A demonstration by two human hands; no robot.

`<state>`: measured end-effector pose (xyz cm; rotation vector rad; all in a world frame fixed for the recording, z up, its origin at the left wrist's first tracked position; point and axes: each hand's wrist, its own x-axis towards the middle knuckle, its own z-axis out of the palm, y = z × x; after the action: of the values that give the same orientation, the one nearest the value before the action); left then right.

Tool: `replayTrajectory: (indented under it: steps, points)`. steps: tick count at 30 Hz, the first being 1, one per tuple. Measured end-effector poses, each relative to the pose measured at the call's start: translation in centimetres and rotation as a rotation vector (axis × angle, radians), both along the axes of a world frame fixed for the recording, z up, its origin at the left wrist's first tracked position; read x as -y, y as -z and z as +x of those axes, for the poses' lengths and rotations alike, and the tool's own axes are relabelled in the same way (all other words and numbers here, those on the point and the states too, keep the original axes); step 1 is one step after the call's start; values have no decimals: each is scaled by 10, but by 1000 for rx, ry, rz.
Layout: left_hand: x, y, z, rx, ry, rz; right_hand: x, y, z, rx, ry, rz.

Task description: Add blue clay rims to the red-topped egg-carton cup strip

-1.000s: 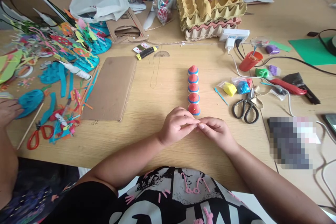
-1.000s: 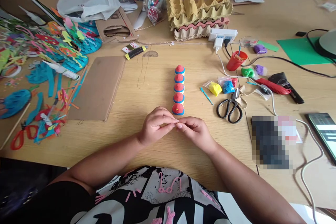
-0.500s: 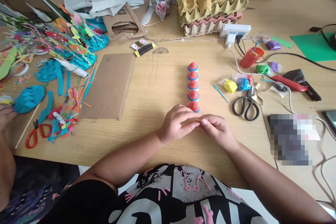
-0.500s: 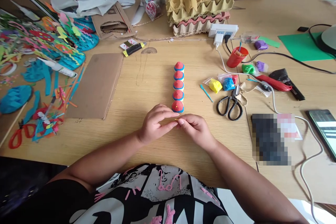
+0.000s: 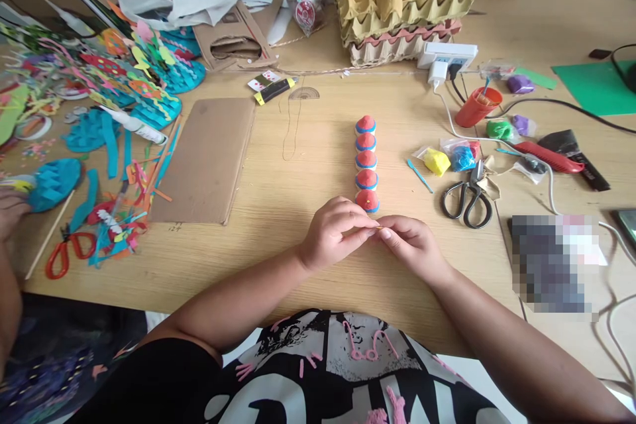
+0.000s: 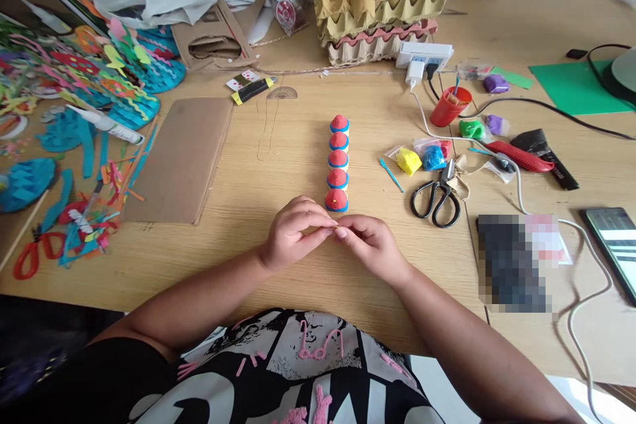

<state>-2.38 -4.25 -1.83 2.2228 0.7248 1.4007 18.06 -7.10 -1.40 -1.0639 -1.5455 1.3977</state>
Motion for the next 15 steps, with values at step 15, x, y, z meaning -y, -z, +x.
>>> replayTrajectory:
  steps: [15]
  points:
    - [0, 1, -1, 5, -11, -26, 0, -3, -1, 20, 29, -42]
